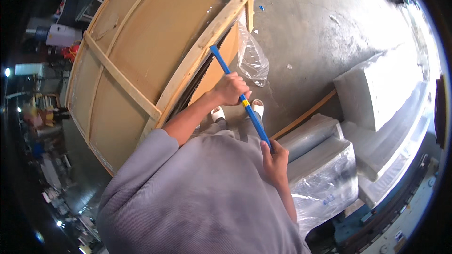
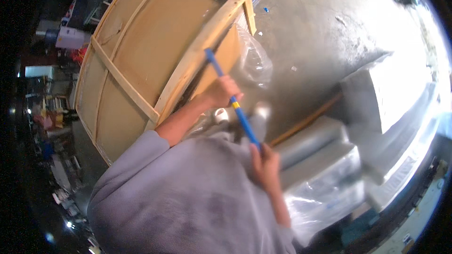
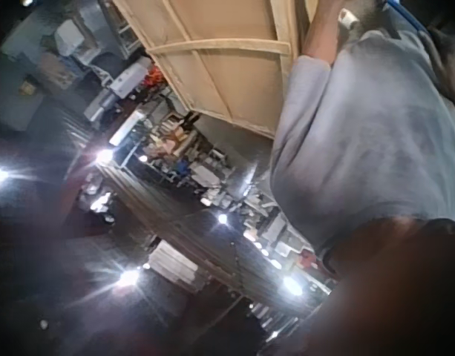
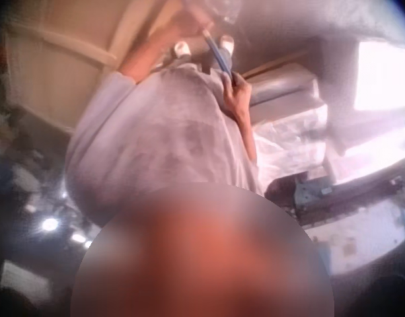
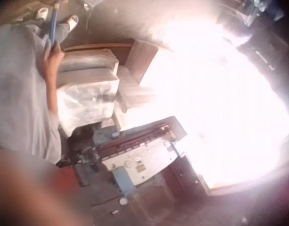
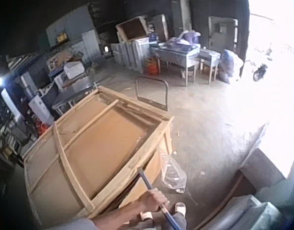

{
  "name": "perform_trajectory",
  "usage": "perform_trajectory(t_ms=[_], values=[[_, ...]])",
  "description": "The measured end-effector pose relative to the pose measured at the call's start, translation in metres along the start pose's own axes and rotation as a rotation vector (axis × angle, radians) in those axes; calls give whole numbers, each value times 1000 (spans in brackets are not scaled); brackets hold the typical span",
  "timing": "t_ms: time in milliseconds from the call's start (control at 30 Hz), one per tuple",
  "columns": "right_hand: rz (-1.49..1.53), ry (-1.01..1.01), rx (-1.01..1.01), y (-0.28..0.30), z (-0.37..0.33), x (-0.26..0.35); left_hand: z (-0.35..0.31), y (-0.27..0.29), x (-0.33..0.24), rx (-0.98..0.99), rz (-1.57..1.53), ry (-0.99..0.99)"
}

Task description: The person uses a crowbar to pry apart the wooden frame of a large crate resting on a hand truck. They remove several wooden slats and plastic wrapping, then lift and set aside a large wooden frame piece. The task occurs in a warehouse with stacked wrapped furniture.

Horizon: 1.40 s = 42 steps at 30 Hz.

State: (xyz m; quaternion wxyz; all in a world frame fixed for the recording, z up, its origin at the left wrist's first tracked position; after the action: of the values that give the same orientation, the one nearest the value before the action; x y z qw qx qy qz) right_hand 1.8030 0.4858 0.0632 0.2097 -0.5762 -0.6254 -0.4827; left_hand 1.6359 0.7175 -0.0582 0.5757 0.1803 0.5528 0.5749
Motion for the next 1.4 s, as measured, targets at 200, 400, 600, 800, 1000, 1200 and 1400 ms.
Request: perform_trajectory(t_ms=[200, 400, 600, 800, 1000, 1200, 1400], values=[[15, 35, 99, 16, 51, -5, 36, 9, 23, 67, 80, 20], [-129, 143, 238, 43, 94, -3, 54, 12, 28, 89, 100, 130], [-129, 208, 324, 90, 134, 19, 71, 6, 32, 105, 0, 230], [-362, 168, 307, 109, 189, -1, 90, -5, 49, 292, 26, 319], [-232, 109, 277, 43, 260, -139, 82, -48, 78, 609, 207, 324], [-278, 257, 371, -47, 339, -247, 55, -97, 115, 758, 367, 410], [-329, 246, 557, -104, 394, -271, 37, -120, 140, 751, 540, 435]])
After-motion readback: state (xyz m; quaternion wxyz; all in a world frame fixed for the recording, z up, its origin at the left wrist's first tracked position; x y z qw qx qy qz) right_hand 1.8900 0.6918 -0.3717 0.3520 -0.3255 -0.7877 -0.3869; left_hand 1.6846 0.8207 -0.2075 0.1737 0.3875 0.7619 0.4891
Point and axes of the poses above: each hand's wrist, its own z-axis towards the middle knuckle, its own y-axis out of the back of the hand, x = y × z, the point moved 1 cm from there along z, towards the middle knuckle, and after that the axes turned 2 degrees about -y, right-handed, at the moved point
